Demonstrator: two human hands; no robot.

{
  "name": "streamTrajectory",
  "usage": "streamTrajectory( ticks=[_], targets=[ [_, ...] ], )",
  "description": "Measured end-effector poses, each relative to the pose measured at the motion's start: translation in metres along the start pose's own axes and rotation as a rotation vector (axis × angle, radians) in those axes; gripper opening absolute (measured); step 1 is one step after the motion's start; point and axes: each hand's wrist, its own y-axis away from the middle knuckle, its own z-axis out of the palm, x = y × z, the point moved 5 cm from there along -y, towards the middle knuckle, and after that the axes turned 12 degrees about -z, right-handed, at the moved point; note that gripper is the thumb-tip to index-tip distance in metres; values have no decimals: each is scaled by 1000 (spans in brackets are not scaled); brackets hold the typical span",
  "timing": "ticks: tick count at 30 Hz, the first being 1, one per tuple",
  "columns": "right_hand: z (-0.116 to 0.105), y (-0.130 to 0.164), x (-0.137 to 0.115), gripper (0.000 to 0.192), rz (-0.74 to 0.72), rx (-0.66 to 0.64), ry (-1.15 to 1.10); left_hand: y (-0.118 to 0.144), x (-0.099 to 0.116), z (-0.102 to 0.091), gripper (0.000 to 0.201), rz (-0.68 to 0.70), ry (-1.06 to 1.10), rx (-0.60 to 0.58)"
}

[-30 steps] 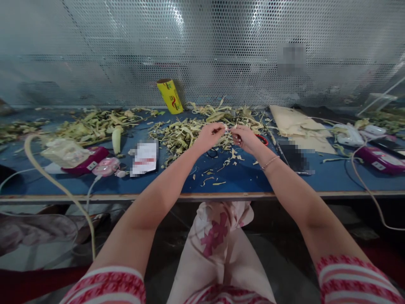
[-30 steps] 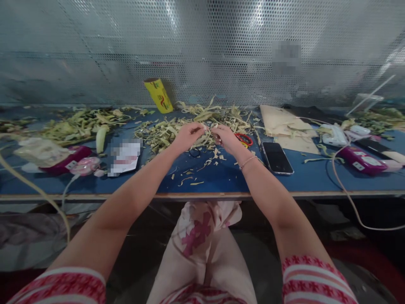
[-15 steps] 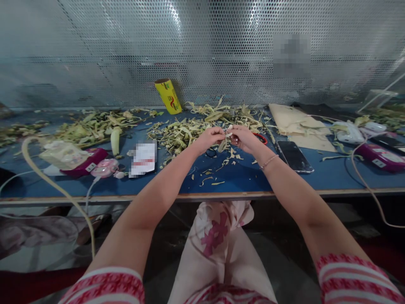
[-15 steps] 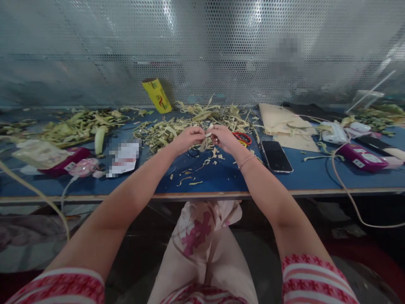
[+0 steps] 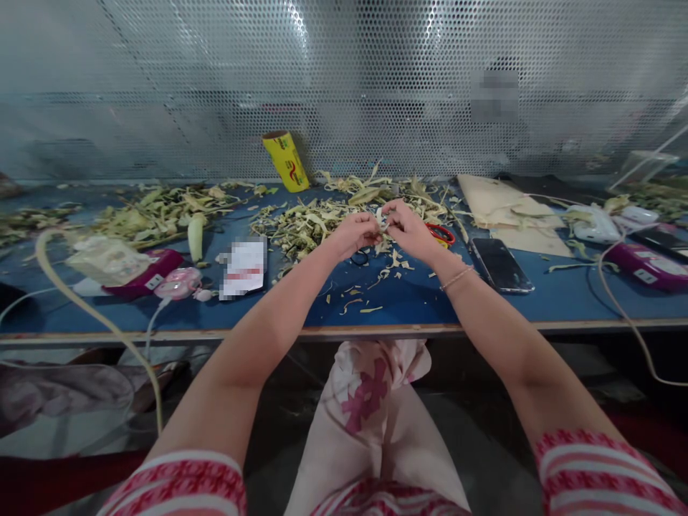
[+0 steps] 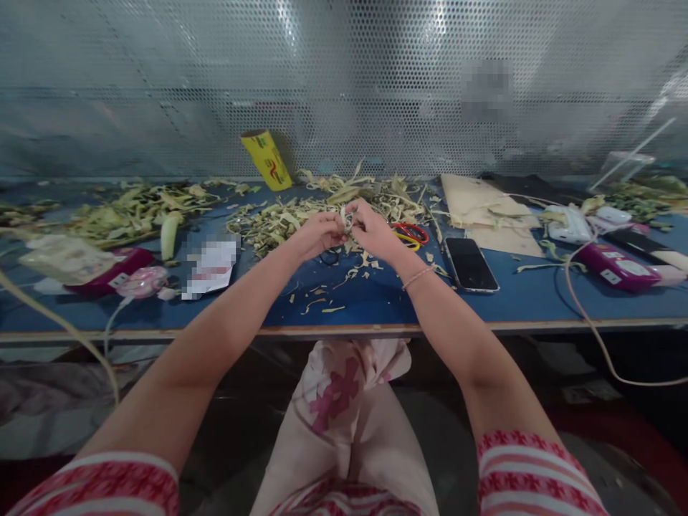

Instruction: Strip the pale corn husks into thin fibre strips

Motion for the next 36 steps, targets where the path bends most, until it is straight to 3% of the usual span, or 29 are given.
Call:
streamTrajectory(
  ticks=[5, 9, 17, 23, 28, 32, 36],
  targets=[
    [-7, 1, 1, 30, -18, 52, 176, -1, 4, -4, 14, 64, 115, 21],
    [-14, -1, -8, 21, -179, 132, 347, 0, 9, -10, 17, 35, 274, 35],
    [-3, 1, -20, 21, -340, -10, 501, 1, 6, -13, 18, -88, 529, 78],
    [-3, 0, -26, 17, -397, -17, 502, 0, 4, -14, 19, -90, 477, 78],
    [-7, -2, -28, 19, -419, 40, 413, 2, 9, -9, 18, 40, 298, 19],
    [-10, -1, -24, 18, -365, 121, 357, 3, 9, -5, 12, 134, 143, 39],
    [-11, -2, -16, 16, -223, 177, 305, 0, 8, -4, 8, 213, 22, 63]
  ],
)
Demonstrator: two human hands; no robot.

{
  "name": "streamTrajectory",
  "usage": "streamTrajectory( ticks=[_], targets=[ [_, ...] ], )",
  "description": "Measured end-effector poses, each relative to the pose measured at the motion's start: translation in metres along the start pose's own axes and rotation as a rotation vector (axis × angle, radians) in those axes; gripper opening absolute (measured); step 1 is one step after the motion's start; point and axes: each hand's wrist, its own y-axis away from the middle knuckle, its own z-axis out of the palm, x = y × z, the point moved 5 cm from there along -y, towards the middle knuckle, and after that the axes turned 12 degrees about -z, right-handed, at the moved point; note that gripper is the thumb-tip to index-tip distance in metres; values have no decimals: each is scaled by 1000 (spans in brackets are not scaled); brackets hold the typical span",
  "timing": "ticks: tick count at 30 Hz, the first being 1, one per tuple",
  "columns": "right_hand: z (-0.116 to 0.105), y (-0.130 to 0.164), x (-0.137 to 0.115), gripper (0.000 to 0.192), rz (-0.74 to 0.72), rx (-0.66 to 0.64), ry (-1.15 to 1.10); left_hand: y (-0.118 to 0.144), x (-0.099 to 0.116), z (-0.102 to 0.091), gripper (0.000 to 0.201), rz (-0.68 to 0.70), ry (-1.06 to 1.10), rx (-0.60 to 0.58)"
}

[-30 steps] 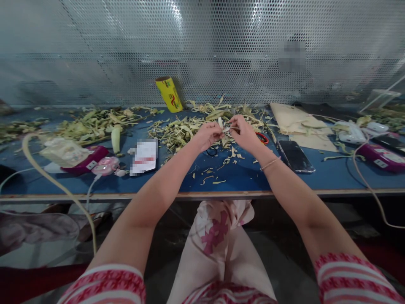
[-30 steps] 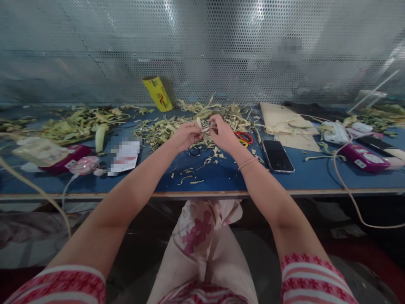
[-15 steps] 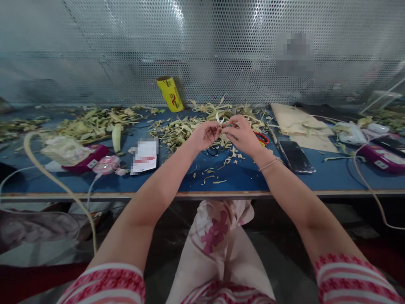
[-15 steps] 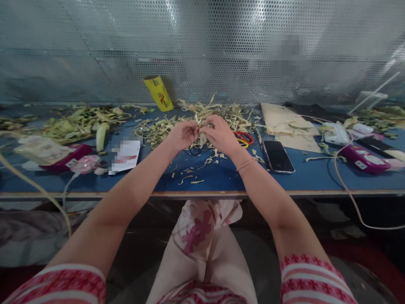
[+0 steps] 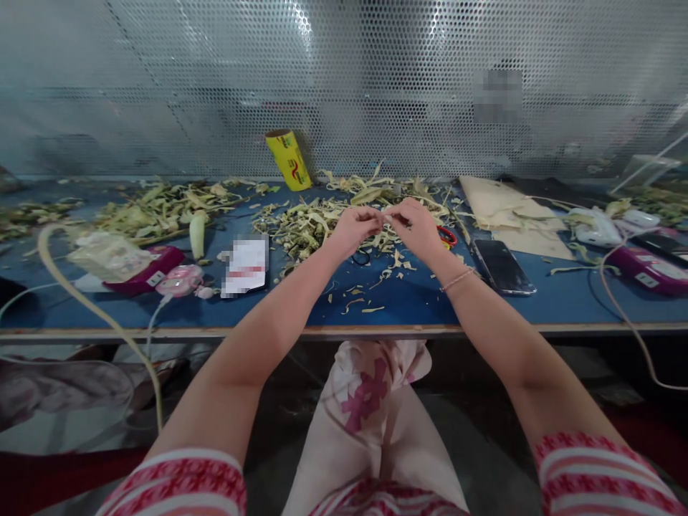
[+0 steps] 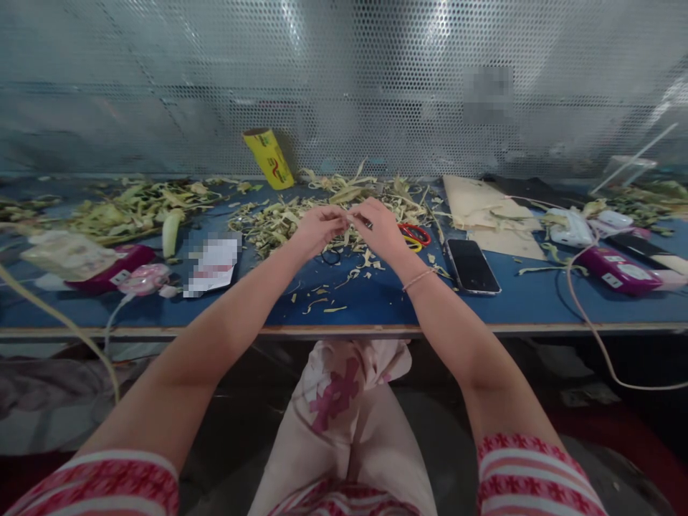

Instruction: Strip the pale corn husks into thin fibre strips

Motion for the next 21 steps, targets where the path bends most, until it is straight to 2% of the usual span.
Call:
streamTrajectory(
  ticks=[5, 8, 11, 16, 21],
  targets=[
    [1, 1, 11, 12, 220, 39, -71, -6, -5, -3, 8, 39, -66, 22],
    [2, 1, 14, 12, 292, 56, -153, -7, -5, -4, 8, 85, -158, 15],
    [3, 3, 21, 11, 345, 85, -243, -6, -5, -4, 12, 69, -190, 23],
    [4, 6, 32, 13, 341, 130, -275, -4, -5, -4, 16, 26, -114, 24],
    [3, 5, 30, 16, 321, 117, -280, -7, -8, -9, 14, -2, -74, 81]
  ],
)
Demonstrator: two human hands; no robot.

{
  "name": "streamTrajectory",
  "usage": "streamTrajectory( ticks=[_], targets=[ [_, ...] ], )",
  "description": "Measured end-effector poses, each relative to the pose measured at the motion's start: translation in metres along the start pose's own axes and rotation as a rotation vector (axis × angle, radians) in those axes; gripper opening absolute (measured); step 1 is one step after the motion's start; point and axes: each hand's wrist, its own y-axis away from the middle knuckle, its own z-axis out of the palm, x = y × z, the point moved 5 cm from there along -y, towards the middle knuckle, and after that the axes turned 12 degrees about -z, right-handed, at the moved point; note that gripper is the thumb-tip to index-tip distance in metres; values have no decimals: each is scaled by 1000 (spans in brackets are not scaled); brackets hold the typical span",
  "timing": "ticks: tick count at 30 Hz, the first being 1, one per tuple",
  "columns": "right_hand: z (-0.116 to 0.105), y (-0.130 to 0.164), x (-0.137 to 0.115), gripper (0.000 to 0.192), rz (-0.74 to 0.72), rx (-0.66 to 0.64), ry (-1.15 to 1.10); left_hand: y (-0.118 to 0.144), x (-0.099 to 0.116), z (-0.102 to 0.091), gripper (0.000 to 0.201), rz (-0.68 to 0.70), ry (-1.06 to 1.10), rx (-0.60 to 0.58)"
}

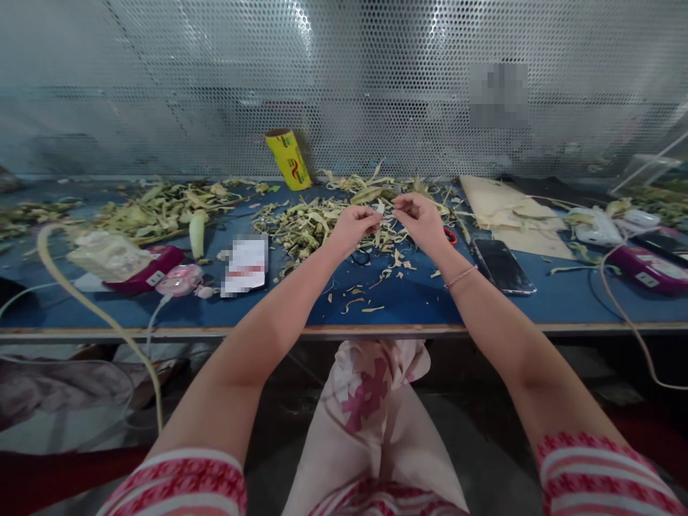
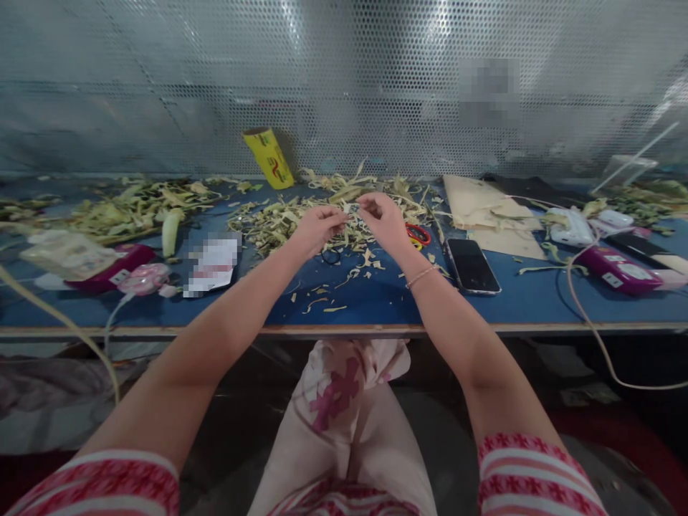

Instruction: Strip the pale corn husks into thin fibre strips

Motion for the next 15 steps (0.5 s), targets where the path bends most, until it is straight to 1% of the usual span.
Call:
streamTrajectory(
  ticks=[4, 8, 11, 15],
  targets=[
    [1, 1, -7, 21, 26, -3, -83, -2, -2, -1, 16, 37, -106, 23],
    [6, 2, -13, 26, -2, -61, -155, -2, -4, 0, 17, 33, -165, 24],
    [10, 3, -14, 20, -45, -90, -112, -1, -4, 2, 16, 25, -172, 13],
    [10, 4, -14, 11, -79, -74, -12, 3, -1, 6, 8, 42, -242, 10]
  ],
)
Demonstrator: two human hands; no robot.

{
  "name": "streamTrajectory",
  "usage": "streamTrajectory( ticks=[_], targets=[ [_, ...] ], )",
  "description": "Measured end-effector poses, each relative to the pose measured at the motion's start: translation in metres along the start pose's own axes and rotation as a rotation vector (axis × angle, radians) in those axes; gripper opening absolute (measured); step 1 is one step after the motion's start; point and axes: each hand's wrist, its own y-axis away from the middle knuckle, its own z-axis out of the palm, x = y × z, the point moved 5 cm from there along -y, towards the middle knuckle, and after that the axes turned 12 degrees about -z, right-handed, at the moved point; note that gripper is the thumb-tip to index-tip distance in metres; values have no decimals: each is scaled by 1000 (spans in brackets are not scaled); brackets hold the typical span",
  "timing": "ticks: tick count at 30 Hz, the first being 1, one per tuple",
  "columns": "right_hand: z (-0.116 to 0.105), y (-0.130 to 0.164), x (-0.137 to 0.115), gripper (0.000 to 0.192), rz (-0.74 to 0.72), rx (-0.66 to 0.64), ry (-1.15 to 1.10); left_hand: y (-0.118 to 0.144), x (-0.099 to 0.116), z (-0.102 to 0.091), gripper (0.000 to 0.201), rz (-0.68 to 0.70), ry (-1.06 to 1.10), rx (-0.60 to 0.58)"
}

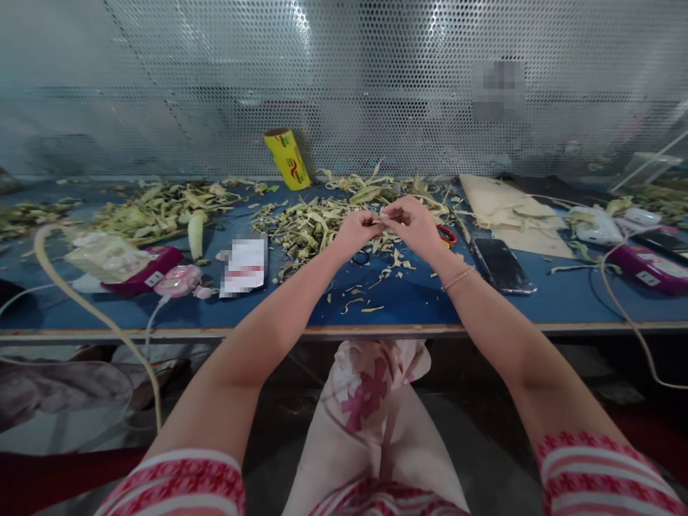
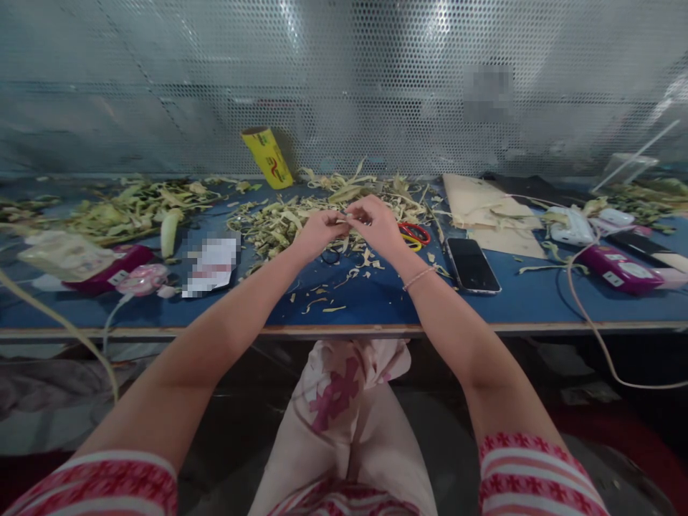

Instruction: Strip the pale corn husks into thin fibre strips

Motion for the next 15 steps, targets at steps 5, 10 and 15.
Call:
streamTrajectory(
  ticks=[5, 10, 15],
  targets=[
    [-4, 0, 6, 17, 44, 16, 67, 4, 5, 5, 7, 43, -40, -50],
    [-7, -1, 17, 32, 71, 40, 111, 1, -1, 4, 24, 17, 33, -64],
    [-2, -1, 26, 32, 117, -5, 21, -3, -6, 1, 34, 21, 22, -38]
  ],
)
